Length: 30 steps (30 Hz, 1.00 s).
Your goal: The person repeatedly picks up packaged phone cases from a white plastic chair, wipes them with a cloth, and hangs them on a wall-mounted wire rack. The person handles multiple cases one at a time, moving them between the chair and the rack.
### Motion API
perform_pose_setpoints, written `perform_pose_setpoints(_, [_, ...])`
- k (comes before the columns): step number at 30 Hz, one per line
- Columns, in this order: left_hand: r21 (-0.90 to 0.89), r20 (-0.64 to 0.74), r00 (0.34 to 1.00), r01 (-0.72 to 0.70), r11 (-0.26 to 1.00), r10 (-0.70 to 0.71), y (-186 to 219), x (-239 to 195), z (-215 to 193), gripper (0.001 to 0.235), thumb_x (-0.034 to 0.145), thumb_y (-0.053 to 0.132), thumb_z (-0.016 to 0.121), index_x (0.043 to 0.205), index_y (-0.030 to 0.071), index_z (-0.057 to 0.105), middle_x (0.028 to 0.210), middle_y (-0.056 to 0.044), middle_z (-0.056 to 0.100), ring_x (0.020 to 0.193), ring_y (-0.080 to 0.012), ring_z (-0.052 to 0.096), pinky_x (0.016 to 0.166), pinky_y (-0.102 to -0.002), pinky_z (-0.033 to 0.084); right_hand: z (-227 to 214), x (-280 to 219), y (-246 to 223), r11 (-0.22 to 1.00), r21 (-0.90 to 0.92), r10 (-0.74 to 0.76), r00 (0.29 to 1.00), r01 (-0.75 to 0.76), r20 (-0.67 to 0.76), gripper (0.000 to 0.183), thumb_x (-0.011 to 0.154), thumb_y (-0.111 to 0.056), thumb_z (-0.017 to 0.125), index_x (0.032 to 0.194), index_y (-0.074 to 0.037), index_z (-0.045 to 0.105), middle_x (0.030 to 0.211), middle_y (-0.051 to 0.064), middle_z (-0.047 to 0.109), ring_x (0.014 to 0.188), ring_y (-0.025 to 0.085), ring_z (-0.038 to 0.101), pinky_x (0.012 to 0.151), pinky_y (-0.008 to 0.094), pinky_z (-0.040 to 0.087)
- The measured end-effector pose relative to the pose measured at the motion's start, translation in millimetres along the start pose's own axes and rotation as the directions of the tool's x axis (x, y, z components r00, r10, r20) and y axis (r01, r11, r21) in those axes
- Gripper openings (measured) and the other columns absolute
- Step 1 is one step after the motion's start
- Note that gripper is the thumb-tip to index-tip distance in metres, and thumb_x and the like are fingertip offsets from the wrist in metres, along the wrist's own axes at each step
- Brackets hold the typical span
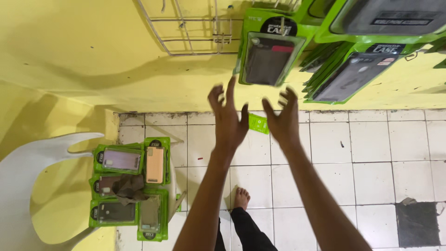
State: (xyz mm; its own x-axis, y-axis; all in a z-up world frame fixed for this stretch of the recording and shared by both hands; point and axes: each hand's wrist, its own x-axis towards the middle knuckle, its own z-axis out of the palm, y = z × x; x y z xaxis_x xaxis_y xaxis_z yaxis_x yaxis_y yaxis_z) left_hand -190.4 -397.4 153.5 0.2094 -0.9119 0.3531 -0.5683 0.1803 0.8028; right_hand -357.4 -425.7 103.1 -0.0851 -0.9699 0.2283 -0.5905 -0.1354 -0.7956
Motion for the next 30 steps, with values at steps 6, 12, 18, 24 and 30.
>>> perform_pose_setpoints(6, [-0.033,0.009,0.937,0.35,0.936,-0.35,-66.1,-146.9,-25.9,0.074,0.089,0.004,0.07,0.154,0.005,0.034,0.148,-0.03,0.025,0.132,-0.0439,0.041,0.106,-0.052,0.047,34.4,-132.5,30.0,0.919,-0.145,0.394,0.867,-0.367,0.303,0.08,0.091,-0.038,0.074,0.148,0.004,0.036,0.141,0.029,0.045,0.122,0.037,0.058,0.099,0.046,0.052])
perform_pose_setpoints(12, [0.371,-0.15,0.829,0.553,0.746,-0.539,-162.4,-293.9,-109.7,0.078,0.088,0.018,0.07,0.154,0.002,0.031,0.153,-0.032,0.025,0.139,-0.0495,0.032,0.114,-0.06,0.033,76.3,-216.3,2.0,0.885,-0.278,0.465,0.748,-0.374,0.473,0.068,0.092,-0.04,0.07,0.144,-0.002,0.048,0.143,0.025,0.048,0.127,0.04,0.055,0.103,0.047,0.05])
perform_pose_setpoints(18, [0.491,-0.191,0.764,0.618,0.614,-0.616,-256.9,-364.5,-187.9,0.1,0.083,0.032,0.077,0.16,0.002,0.021,0.161,-0.034,0.023,0.148,-0.0535,0.022,0.119,-0.063,0.026,163.3,-281.3,-37.1,0.952,-0.208,0.307,0.689,-0.225,0.657,0.054,0.095,-0.036,0.069,0.138,-0.006,0.056,0.142,0.023,0.05,0.13,0.041,0.054,0.105,0.045,0.049])
perform_pose_setpoints(24, [0.314,-0.127,0.61,0.773,0.552,-0.782,-314.7,-362.7,-219.3,0.121,0.066,0.028,0.094,0.158,0.006,0.018,0.152,-0.042,0.025,0.14,-0.0569,0.03,0.117,-0.058,0.03,270.9,-340.2,-46.9,0.977,-0.167,0.215,0.558,-0.135,0.802,0.059,0.092,-0.033,0.072,0.142,-0.008,0.054,0.139,0.023,0.052,0.128,0.04,0.056,0.104,0.045,0.049])
perform_pose_setpoints(30, [0.216,-0.164,0.588,0.805,0.553,-0.792,-330.8,-360.6,-225.1,0.112,0.075,0.021,0.093,0.157,0.003,0.017,0.152,-0.038,0.023,0.137,-0.0577,0.033,0.113,-0.058,0.036,329.8,-381.4,-58.8,0.976,-0.193,0.211,0.605,-0.096,0.768,0.067,0.089,-0.028,0.077,0.144,-0.002,0.048,0.14,0.026,0.046,0.127,0.044,0.053,0.104,0.049,0.048])
